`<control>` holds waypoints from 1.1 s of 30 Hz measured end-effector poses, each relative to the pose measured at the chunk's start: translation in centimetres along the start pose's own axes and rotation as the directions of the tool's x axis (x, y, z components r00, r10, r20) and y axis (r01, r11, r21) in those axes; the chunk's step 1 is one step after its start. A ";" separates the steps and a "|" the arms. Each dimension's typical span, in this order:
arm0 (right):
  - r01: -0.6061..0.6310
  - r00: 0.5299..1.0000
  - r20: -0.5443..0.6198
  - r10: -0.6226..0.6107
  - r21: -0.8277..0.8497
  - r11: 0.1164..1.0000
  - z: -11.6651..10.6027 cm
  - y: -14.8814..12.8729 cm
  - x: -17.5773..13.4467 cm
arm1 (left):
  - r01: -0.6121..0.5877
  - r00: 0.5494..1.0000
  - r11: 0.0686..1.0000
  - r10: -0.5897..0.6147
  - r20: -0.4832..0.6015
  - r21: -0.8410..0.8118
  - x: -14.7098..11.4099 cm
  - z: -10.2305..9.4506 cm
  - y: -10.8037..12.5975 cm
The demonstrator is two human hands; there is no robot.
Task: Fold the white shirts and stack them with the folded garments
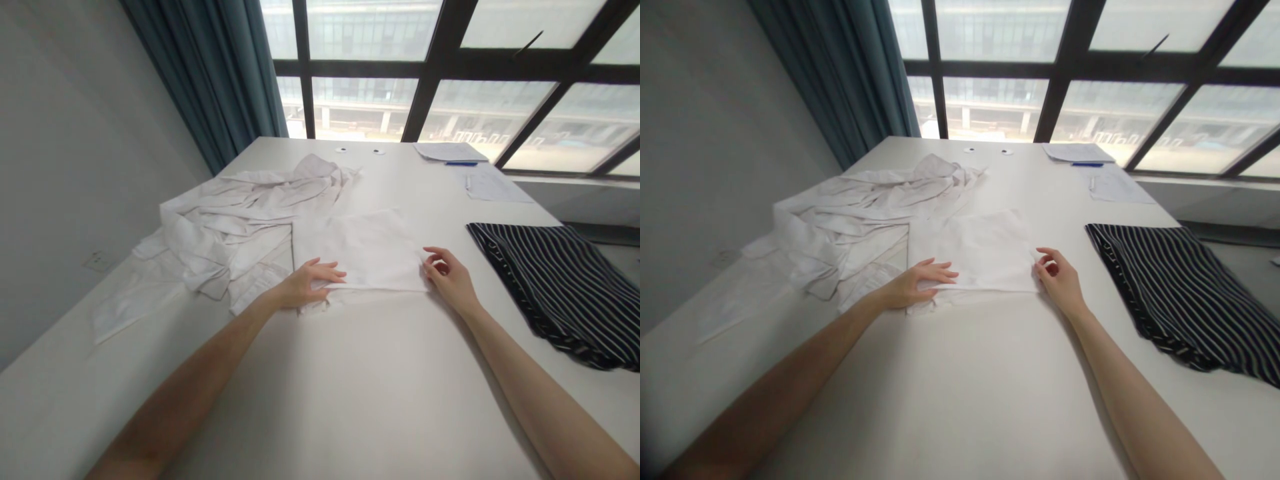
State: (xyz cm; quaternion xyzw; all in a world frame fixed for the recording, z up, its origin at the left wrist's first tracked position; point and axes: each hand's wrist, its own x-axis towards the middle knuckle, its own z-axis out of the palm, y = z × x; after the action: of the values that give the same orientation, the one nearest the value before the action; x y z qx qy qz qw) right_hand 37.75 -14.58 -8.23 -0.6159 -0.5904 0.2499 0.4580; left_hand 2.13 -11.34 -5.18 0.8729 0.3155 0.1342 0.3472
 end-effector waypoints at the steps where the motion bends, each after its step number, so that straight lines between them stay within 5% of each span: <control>1: 0.022 1.000 0.003 -0.022 -0.042 0.999 0.1 0.1 0.0 | -0.004 1.000 1.000 0.003 -0.013 -0.029 0.0 -0.1 -0.1; 8: 0.121 0.992 0.000 -0.126 -0.269 0.955 0.3 0.7 0.5 | 0.014 0.999 0.999 -0.012 -0.050 0.037 0.0 0.5 0.0; 15: 0.052 0.999 0.007 -0.052 -0.211 0.976 -0.1 0.2 0.3 | 0.048 0.999 0.965 -0.051 0.005 0.259 -1.5 2.1 1.6; 28: 0.067 0.997 -0.012 -0.070 -0.180 0.981 0.0 0.7 0.3 | -0.016 0.982 0.927 0.085 -0.168 0.375 -4.8 4.3 0.5; 33: 0.017 0.999 -0.027 -0.020 -0.099 0.995 -0.2 0.4 0.1 | 0.088 0.945 0.929 0.036 -0.326 0.359 -5.1 4.4 0.4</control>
State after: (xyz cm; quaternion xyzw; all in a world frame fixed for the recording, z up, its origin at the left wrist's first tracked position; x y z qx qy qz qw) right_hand 38.13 -14.44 -8.48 -0.6356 -0.6012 0.2077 0.4375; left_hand 0.45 -17.15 -8.14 0.8836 0.3999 0.2107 0.1220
